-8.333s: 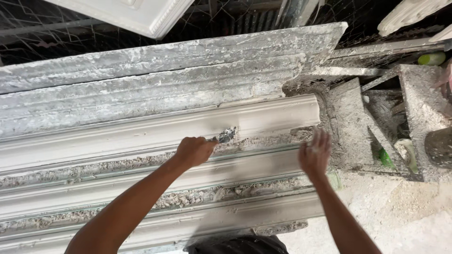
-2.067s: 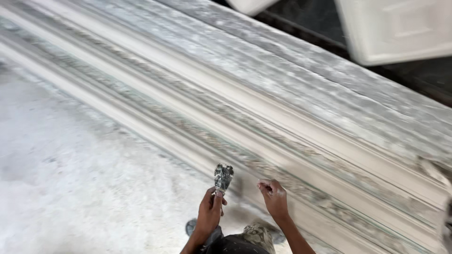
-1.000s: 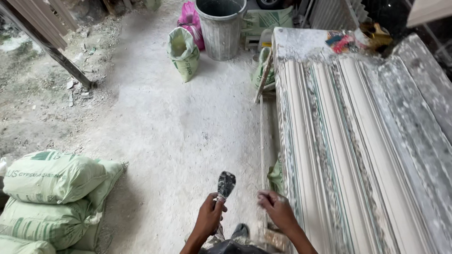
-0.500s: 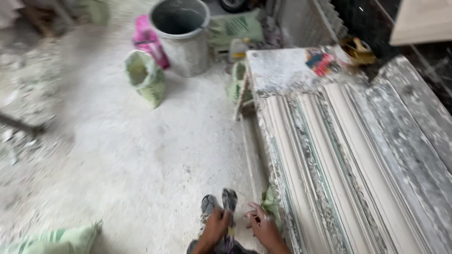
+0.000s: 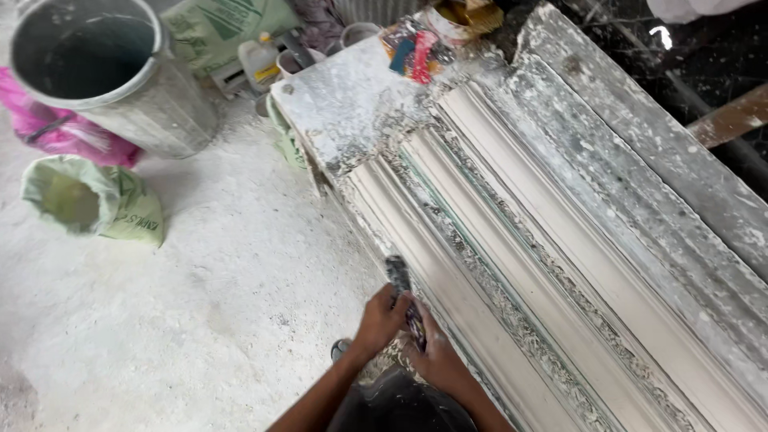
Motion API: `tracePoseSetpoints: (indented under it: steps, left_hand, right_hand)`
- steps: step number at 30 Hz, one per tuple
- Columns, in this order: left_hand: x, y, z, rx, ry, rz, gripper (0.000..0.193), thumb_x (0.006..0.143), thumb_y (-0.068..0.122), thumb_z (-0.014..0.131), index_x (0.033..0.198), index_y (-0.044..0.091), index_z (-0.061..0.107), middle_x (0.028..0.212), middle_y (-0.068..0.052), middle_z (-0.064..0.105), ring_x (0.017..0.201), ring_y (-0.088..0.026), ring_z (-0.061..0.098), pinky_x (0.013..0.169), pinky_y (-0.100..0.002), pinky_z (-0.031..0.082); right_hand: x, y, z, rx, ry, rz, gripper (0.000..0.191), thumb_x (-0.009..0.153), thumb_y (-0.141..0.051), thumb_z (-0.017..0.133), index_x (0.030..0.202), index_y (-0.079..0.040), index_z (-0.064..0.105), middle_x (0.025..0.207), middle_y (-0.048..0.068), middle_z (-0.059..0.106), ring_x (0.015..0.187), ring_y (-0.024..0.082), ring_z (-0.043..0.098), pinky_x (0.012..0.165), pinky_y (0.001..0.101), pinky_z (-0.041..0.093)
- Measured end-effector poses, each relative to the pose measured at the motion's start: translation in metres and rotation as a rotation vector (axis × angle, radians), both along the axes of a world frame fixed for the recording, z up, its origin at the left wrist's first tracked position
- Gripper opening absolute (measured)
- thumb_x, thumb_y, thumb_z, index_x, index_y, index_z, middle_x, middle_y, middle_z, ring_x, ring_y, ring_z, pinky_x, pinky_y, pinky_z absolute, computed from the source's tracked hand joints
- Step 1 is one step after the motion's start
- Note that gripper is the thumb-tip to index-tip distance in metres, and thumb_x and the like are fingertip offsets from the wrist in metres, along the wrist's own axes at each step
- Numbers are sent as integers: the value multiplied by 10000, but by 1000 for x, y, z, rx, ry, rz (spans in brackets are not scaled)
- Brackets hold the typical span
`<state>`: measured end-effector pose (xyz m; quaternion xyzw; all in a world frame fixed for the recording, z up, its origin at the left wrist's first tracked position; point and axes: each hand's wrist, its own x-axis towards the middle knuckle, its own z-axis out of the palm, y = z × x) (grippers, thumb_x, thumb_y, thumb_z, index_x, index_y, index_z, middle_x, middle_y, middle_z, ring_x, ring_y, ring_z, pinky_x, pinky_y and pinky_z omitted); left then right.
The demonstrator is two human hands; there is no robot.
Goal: The person uses a small scraping tool to remove excess dried plaster from the grooves and decorative edges of long white cornice moldings laid on a work table, working along the lengths of several moldings and brushing debris aside by hand as they go.
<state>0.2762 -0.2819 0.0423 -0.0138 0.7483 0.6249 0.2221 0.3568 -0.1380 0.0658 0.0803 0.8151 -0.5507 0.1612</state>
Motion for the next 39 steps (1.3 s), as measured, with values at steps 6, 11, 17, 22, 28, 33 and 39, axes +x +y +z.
tracePoseSetpoints:
  steps: [6, 11, 17, 22, 28, 33, 39]
  left_hand:
    - [-33, 47, -3, -145, 150, -203, 344, 1081, 295, 507, 1049, 2, 682, 897, -229, 708, 764, -292, 706, 680, -414, 555]
    - [-91, 50, -7, -438, 505, -249, 461, 1037, 244, 496, 1419, -11, 457, 1388, -346, 505, 1212, -470, 569, 963, -529, 522]
    - [-145, 66, -36, -1000, 867, -585, 505, 882, 56, 556, 1383, 103, 524, 1525, -319, 395, 1405, -452, 398, 1121, -558, 371]
    - [-137, 94, -58, -760, 950, -892, 310, 874, 56, 660, 1173, -21, 650, 1254, -229, 637, 1215, -346, 571, 1061, -533, 448]
    - [-219, 52, -59, -970, 992, -817, 297, 866, 57, 727, 1151, -2, 668, 1163, -202, 692, 1119, -317, 609, 1070, -484, 444]
    - [-320, 12, -52, -1372, 988, -853, 539, 795, 167, 759, 1265, -28, 581, 1291, -219, 612, 1217, -324, 561, 1094, -469, 401]
    - [-218, 71, -41, -950, 949, -1083, 324, 917, 249, 664, 1127, 4, 697, 1154, -178, 692, 1167, -336, 574, 1011, -524, 418]
  right_hand:
    - [-57, 50, 11, 355, -148, -109, 683, 916, -340, 616, 1546, -230, 376, 946, 245, 729, 853, 373, 735, 786, 458, 563]
    - [-105, 83, -17, 516, -143, -2, 620, 977, -435, 563, 1538, -232, 396, 871, 242, 734, 785, 391, 738, 790, 474, 582]
    - [-142, 82, -48, 572, 69, 35, 601, 967, -348, 577, 1521, -166, 433, 872, 229, 729, 716, 379, 710, 718, 499, 582]
    - [-122, 102, -5, 506, -556, -11, 593, 973, -344, 518, 1550, -276, 398, 780, 187, 722, 632, 278, 705, 674, 443, 592]
    - [-217, 59, -27, 465, -343, -17, 528, 973, -370, 541, 1472, -197, 515, 673, 174, 677, 599, 323, 695, 596, 477, 552]
    - [-314, 4, -50, 476, -129, 11, 565, 972, -296, 531, 1510, -133, 472, 696, 177, 682, 569, 313, 664, 567, 472, 543]
    - [-211, 47, 13, 505, -419, -73, 559, 926, -289, 560, 1480, -242, 501, 714, 174, 722, 570, 311, 713, 608, 462, 567]
